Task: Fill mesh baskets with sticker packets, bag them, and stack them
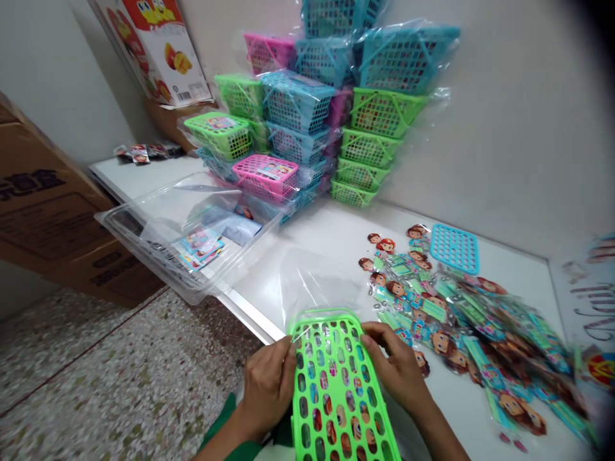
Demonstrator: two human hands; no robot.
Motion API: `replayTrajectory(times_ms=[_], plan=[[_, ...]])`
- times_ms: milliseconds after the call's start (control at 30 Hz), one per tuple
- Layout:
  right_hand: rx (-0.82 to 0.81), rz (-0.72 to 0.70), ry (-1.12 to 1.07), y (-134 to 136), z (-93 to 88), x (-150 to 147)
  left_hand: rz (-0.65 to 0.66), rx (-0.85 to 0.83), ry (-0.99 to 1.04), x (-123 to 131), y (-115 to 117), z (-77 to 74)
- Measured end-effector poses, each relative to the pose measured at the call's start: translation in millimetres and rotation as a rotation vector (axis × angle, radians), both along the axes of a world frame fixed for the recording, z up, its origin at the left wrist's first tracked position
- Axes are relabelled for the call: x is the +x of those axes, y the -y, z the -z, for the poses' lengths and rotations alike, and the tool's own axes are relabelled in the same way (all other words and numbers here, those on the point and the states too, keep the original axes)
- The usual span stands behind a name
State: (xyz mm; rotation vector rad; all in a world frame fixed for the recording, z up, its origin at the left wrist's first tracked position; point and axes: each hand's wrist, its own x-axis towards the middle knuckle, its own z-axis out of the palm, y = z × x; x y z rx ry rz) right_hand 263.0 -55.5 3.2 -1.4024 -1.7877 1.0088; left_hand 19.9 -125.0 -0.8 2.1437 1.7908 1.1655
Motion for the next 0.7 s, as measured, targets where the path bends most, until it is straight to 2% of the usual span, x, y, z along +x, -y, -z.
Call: replayTrajectory(times_ms=[133,400,500,600,700], plan=[[0.082,-0.011,0.177,-9.3,-5.6,-3.7,-0.035,-0.049,-0.065,1.5,-5.3,-4.2],[-0.088,-0.051,0.098,-20.4,-9.5,0.9,-0.143,-0.304,-0.226,5.2,-16.7,-17.4],[-0.013,-0.047,0.236,-20.9,-8.9,-1.7,-0.171,-0.260,-0.287,5.0,-24.4,-23.7],[0.111,0.060,0.264,-22.2,-9.2,-9.7,-0.226,-0.167,-0.288,5.1,-29.5,-28.3],[0.146,0.215,0.124,-21.2,-9.1,-12.0,-0.145,-0.155,-0.231,4.2,-27.6,-24.6]])
